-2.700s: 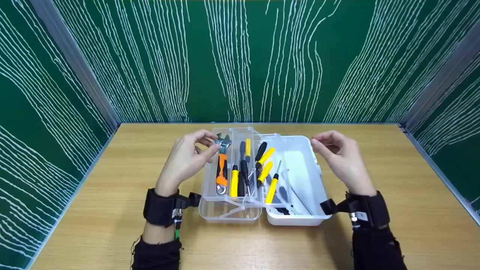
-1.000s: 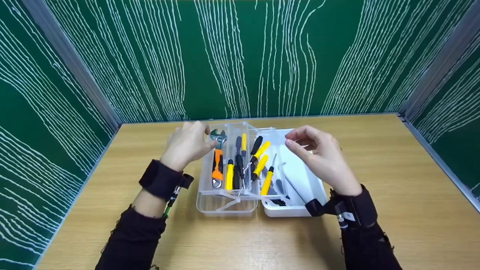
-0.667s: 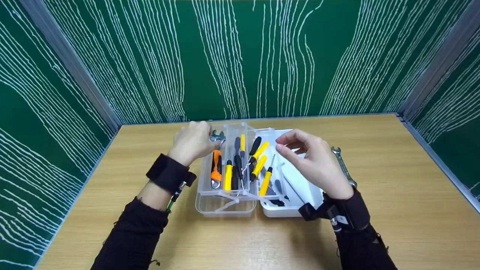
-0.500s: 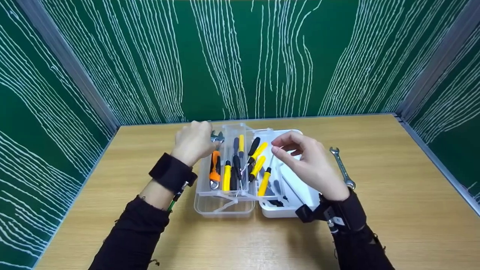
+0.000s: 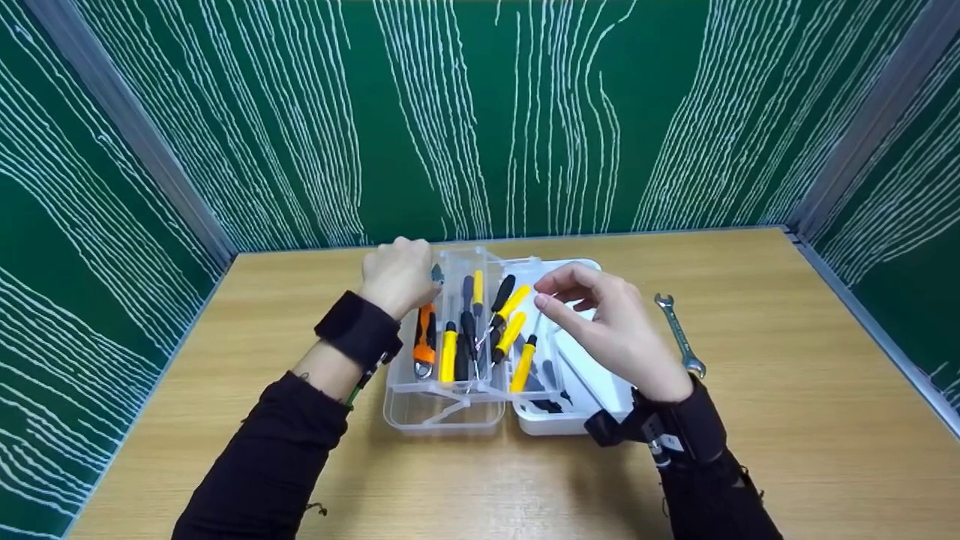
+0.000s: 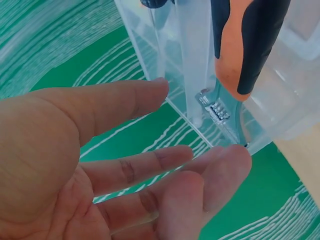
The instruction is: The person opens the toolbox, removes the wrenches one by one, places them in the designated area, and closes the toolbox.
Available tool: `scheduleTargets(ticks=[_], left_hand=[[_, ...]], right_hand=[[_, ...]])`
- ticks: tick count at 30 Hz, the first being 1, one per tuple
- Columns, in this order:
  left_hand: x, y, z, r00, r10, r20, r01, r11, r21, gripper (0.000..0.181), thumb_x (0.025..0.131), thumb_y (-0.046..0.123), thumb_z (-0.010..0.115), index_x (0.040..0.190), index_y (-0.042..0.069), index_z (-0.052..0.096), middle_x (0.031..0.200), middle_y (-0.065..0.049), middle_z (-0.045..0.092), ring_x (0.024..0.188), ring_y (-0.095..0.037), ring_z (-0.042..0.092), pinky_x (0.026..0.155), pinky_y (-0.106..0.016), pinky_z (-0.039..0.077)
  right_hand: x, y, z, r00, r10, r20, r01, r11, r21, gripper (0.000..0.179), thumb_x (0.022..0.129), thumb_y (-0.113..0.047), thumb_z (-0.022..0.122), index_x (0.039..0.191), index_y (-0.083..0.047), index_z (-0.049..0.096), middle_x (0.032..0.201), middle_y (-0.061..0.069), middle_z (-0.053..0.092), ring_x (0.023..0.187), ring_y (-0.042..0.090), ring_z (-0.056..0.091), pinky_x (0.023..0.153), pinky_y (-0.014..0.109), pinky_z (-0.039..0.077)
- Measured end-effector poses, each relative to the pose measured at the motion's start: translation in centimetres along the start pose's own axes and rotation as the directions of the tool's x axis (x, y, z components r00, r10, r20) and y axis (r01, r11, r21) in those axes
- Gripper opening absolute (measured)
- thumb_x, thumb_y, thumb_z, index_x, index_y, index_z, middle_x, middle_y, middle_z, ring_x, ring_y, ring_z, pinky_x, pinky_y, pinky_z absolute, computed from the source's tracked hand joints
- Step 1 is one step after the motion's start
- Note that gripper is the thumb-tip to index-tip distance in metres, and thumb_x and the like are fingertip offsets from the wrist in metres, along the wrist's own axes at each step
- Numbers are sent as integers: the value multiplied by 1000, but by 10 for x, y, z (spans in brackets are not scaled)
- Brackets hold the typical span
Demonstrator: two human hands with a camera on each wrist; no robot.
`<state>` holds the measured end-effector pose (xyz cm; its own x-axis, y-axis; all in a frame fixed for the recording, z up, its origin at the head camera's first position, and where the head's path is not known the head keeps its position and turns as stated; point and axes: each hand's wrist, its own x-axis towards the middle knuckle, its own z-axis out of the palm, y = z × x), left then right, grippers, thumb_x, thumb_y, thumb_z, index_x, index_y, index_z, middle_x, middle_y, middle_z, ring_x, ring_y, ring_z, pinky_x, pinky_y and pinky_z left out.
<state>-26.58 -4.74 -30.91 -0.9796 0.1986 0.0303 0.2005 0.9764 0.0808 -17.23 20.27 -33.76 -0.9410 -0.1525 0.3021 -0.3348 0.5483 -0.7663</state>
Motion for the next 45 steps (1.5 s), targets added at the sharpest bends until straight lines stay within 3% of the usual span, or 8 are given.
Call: scheduleTargets(ticks=[10, 16, 21, 30, 41, 45], left_hand=[[20, 4, 3, 998, -28, 58, 26, 999, 20, 14, 99, 19, 72, 95, 6, 69, 86, -6, 57, 76, -24, 58, 62, -35, 47], [29, 5, 8, 995, -55, 80, 52, 998, 46, 18, 98, 15, 71, 110, 3, 74, 96, -9, 67, 80, -25, 61, 69, -37, 54], [35, 4, 14, 992, -81, 93, 74, 995, 70, 21, 99, 14, 71, 116, 2, 74, 99, -10, 67, 82, -25, 60, 69, -36, 52], [40, 6, 20, 986, -93, 138, 81, 992, 95, 27, 97, 14, 73, 122, 2, 74, 108, -12, 73, 85, -26, 62, 73, -37, 54], [41, 8, 20, 994, -62, 93, 58, 997, 41, 21, 99, 9, 68, 114, -3, 75, 110, -16, 76, 88, -27, 69, 74, -39, 62], [41, 7, 20, 991, -67, 116, 66, 998, 12, 20, 97, 6, 71, 114, -3, 75, 106, -15, 74, 83, -25, 65, 73, -36, 61]], right_hand=[[1, -1, -3, 1000, -15, 1, 15, 1000, 6, 16, 103, -20, 73, 116, -10, 75, 108, 3, 77, 98, 19, 66, 90, 35, 56], [2, -2, -3, 999, -29, 13, 29, 999, 23, 15, 103, -20, 73, 115, -11, 75, 107, 2, 77, 97, 18, 66, 90, 36, 56], [2, -4, -1, 999, -30, 15, 29, 999, 34, 16, 103, -20, 74, 115, -11, 75, 107, 2, 77, 97, 19, 66, 90, 37, 57], [1, -3, 1, 999, -36, 22, 34, 998, 50, 16, 103, -19, 73, 116, -9, 74, 108, 3, 76, 98, 20, 66, 90, 35, 55], [-1, -2, 1, 1000, -16, 11, 15, 999, 52, 12, 102, -21, 75, 111, -14, 75, 103, -2, 76, 97, 18, 66, 85, 38, 49], [-1, -2, 1, 1000, -9, 17, 8, 998, 57, 13, 102, -22, 75, 112, -14, 75, 105, -2, 75, 100, 18, 66, 84, 37, 48]])
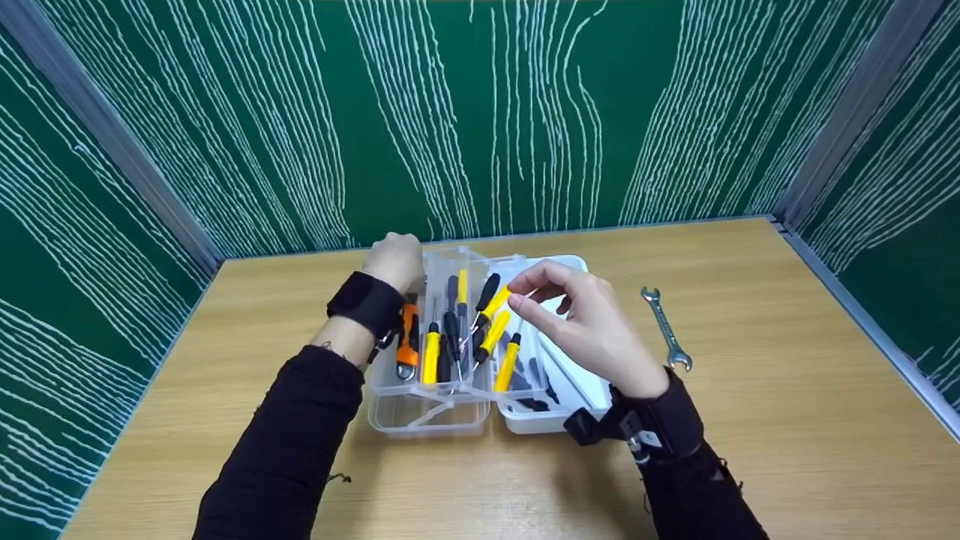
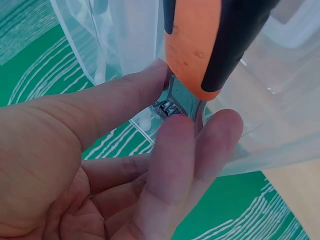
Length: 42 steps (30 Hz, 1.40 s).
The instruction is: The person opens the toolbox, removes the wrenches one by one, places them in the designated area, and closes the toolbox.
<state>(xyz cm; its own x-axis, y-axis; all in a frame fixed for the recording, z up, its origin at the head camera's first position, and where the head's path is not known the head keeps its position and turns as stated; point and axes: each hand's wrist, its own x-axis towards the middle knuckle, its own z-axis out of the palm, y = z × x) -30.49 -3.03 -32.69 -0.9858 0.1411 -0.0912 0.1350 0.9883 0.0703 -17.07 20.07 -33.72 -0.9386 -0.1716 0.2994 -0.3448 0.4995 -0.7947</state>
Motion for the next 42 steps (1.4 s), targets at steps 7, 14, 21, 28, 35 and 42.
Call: scheduleTargets(ticks=[7, 14, 21, 28, 35, 42], left_hand=[[2, -2, -2, 999, -7, 44, 9, 999, -43, 23, 96, 5, 72, 118, -4, 73, 104, -14, 71, 84, -25, 64, 72, -33, 59], [2, -5, -1, 996, -8, 84, 17, 994, -108, 21, 97, 1, 70, 117, -4, 73, 102, -14, 70, 83, -25, 66, 74, -34, 64], [3, -7, 1, 996, 8, 85, 3, 991, -137, 19, 95, 1, 72, 113, -4, 73, 97, -13, 68, 80, -25, 66, 72, -33, 65], [6, -6, 3, 995, 40, 86, -28, 990, -137, 18, 94, 1, 74, 112, -4, 74, 94, -12, 66, 79, -25, 66, 69, -32, 63], [6, -7, 2, 993, 37, 109, -21, 989, -144, 22, 95, 2, 74, 116, -3, 73, 99, -14, 68, 83, -26, 68, 76, -35, 66], [7, -9, 3, 993, 43, 112, -26, 988, -152, 19, 95, 4, 74, 113, -2, 72, 94, -12, 64, 79, -24, 65, 66, -29, 59]], right_hand=[[1, 0, 3, 1000, -4, 11, 4, 1000, 2, 13, 103, -23, 74, 113, -15, 75, 105, -2, 76, 100, 19, 66, 85, 37, 48], [2, 1, 8, 999, -22, 25, 22, 1000, 2, 9, 103, -23, 74, 110, -17, 75, 101, -4, 76, 99, 17, 66, 83, 36, 46], [3, 4, 12, 998, -34, 46, 33, 999, 18, 7, 103, -22, 74, 107, -18, 75, 99, -5, 75, 96, 16, 65, 81, 37, 46], [3, 5, 12, 998, -20, 59, 19, 1000, 21, 7, 103, -23, 74, 108, -18, 75, 97, -3, 74, 94, 18, 63, 80, 37, 45], [3, 5, 13, 997, -13, 70, 12, 1000, 11, 9, 103, -24, 74, 110, -18, 75, 98, -4, 75, 95, 18, 64, 80, 36, 46], [4, 6, 13, 998, -18, 67, 18, 1000, 3, 8, 103, -24, 74, 109, -18, 75, 97, -4, 75, 94, 17, 65, 79, 35, 46]])
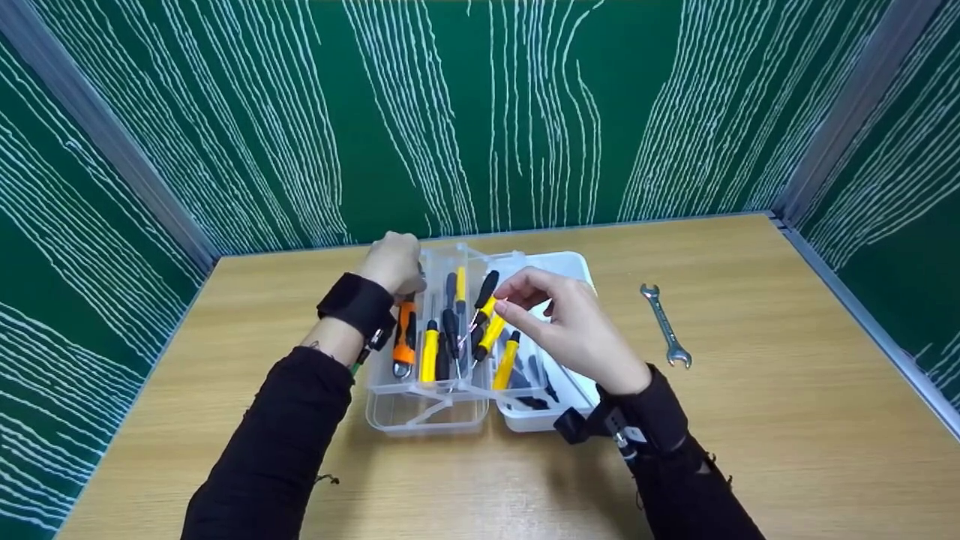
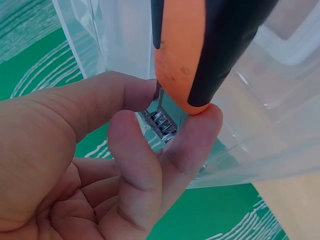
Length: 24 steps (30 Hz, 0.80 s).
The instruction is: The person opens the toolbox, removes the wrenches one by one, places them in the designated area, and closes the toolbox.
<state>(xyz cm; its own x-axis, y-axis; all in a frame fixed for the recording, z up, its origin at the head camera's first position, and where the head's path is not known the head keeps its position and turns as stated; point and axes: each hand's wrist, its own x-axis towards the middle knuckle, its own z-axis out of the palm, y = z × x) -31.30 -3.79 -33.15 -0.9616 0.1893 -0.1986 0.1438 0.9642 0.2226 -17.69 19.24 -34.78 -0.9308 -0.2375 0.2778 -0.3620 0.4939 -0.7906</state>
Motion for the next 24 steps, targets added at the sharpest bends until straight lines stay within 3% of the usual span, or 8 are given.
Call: scheduleTargets(ticks=[9, 15, 24], left_hand=[[0, -5, 1, 1000, 28, -15, -28, 999, -23, 18, 95, 4, 74, 112, -3, 71, 96, -12, 65, 78, -23, 67, 67, -30, 65], [1, -6, 0, 1000, 21, 22, -20, 1000, -17, 20, 97, 9, 73, 113, -3, 70, 97, -13, 66, 78, -22, 69, 64, -27, 64], [-1, -7, -2, 999, -1, 32, 2, 999, -46, 23, 98, 12, 75, 117, -1, 70, 91, -11, 64, 74, -22, 69, 62, -26, 62]], right_hand=[[1, 2, 1, 1000, -14, -10, 14, 1000, -6, 7, 103, -23, 73, 108, -18, 75, 94, -5, 74, 92, 15, 65, 77, 33, 45], [1, 3, 1, 1000, -21, -15, 21, 1000, -11, 7, 104, -23, 73, 108, -17, 75, 91, -6, 73, 90, 15, 65, 75, 32, 44], [2, 5, 1, 1000, -10, -8, 10, 1000, -14, 9, 104, -24, 72, 110, -17, 75, 93, -4, 74, 91, 16, 64, 77, 34, 45]])
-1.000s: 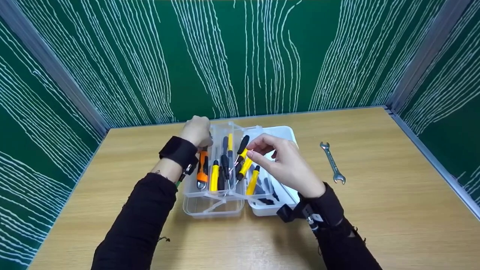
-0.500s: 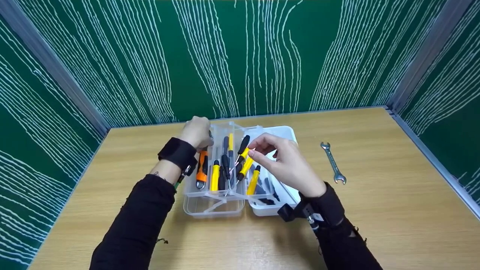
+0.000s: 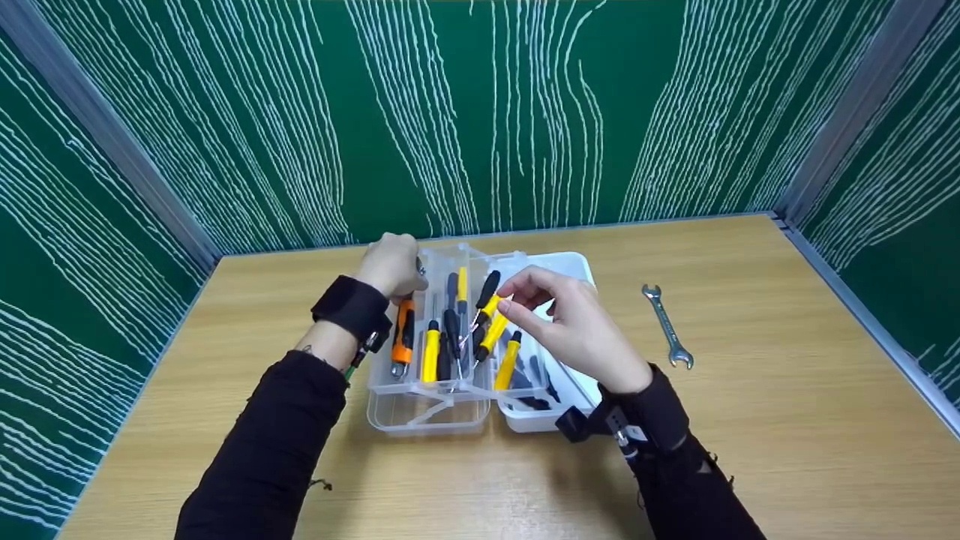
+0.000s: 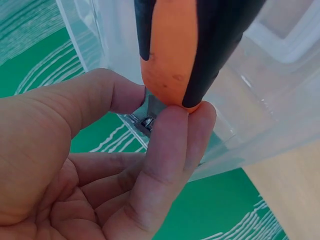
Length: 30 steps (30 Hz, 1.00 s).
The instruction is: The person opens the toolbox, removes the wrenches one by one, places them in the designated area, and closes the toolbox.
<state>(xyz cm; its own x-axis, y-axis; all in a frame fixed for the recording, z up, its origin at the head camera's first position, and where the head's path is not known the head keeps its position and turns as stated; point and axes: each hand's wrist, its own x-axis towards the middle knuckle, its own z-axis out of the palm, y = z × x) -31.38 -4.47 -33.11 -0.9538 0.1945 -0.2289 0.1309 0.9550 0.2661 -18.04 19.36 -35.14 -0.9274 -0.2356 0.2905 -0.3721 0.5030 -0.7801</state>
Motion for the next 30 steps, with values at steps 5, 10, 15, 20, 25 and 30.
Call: scheduleTargets(ticks=[5, 10, 15, 20, 25, 30], left_hand=[[-1, -4, 0, 999, 5, -35, -6, 999, -42, 21, 97, 9, 77, 113, -3, 74, 90, -13, 70, 70, -22, 70, 62, -27, 63], [-3, -8, 1, 994, 21, -105, -26, 999, -48, 13, 94, 3, 76, 105, -4, 75, 94, -16, 71, 73, -25, 72, 67, -31, 66], [-5, -10, 1, 986, 45, -159, -52, 998, -38, 6, 91, -2, 72, 98, -3, 73, 84, -11, 64, 72, -26, 71, 64, -31, 66], [-6, -10, 2, 978, 46, -204, -48, 999, -6, 4, 91, -4, 68, 91, -3, 72, 77, -8, 61, 67, -23, 66, 56, -28, 58], [-8, -11, 2, 977, 38, -212, -45, 999, -29, 6, 92, -5, 69, 96, -4, 73, 82, -10, 63, 70, -23, 63, 56, -26, 53], [-10, -13, 2, 977, 36, -209, -49, 997, -56, 5, 93, -4, 69, 90, -1, 72, 79, -8, 61, 69, -22, 63, 57, -26, 53]], right_hand=[[1, 1, 1, 1000, 11, 8, -11, 1000, -1, 9, 104, -24, 72, 110, -17, 75, 97, -4, 75, 93, 17, 65, 79, 36, 46], [2, 1, 3, 1000, 27, 14, -27, 1000, 1, 10, 104, -24, 73, 111, -17, 75, 99, -2, 75, 94, 19, 64, 80, 36, 47], [2, 1, 4, 1000, 23, 10, -23, 1000, 2, 10, 103, -23, 74, 110, -17, 75, 98, -3, 75, 94, 19, 65, 80, 36, 47], [2, 2, 3, 1000, 10, 1, -10, 1000, -5, 8, 103, -23, 74, 109, -17, 75, 96, -4, 75, 93, 16, 65, 78, 35, 47], [2, 2, 3, 1000, 13, 7, -13, 1000, 5, 8, 103, -22, 74, 109, -17, 75, 96, -3, 74, 91, 18, 64, 79, 35, 46], [2, 1, 2, 1000, 14, 11, -14, 1000, 3, 9, 104, -24, 73, 110, -17, 75, 97, -3, 75, 93, 18, 65, 80, 35, 47]])
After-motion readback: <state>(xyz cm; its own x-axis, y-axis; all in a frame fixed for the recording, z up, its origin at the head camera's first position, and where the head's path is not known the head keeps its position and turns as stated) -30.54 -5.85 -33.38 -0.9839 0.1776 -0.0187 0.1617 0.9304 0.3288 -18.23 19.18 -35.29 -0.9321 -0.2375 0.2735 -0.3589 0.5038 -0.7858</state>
